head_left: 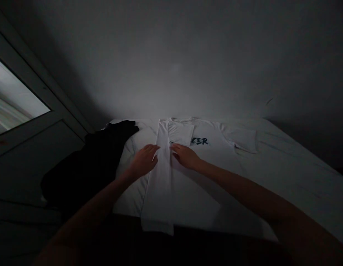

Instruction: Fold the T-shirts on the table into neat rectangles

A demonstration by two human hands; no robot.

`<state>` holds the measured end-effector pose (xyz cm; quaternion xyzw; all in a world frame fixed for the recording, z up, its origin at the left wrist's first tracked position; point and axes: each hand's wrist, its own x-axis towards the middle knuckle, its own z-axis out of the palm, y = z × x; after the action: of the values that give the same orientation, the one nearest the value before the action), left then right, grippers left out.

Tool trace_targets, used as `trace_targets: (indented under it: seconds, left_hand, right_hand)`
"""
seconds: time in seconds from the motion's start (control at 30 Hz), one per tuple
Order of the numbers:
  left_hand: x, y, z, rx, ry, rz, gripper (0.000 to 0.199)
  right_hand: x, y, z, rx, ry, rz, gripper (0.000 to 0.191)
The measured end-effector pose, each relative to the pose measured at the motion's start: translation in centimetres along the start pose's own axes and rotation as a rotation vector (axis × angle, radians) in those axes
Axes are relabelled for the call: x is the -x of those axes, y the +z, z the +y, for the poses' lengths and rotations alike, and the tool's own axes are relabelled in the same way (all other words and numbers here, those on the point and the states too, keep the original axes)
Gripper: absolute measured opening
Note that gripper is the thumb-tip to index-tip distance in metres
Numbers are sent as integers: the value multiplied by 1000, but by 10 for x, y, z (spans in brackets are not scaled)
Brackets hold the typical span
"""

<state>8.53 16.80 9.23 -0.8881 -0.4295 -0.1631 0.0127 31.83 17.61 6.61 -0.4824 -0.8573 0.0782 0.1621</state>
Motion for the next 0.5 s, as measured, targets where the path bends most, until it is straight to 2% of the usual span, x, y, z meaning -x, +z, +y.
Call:
trace_targets:
  seconds: [0.07, 0.13, 0.23, 0.33, 0.5]
  left_hand:
    - [-66, 23, -19, -29, -26, -87, 46]
    - [-123, 48, -33, -47, -126, -135, 49]
    - [-183, 79, -46, -67, -246, -110, 50]
    - [-212, 102, -57, -83, -300, -55, 52]
    - [-218, 132, -81, -110, -429, -44, 59]
  right_hand:
    - [-43, -2, 25, 91, 178, 14, 42]
    - [-78, -3, 44, 144, 341, 21, 46]
    - [-112, 1, 66, 156, 506, 16, 52]
    - [-130, 14, 85, 148, 546, 16, 59]
    - [-132, 35, 118, 126, 508, 27, 66]
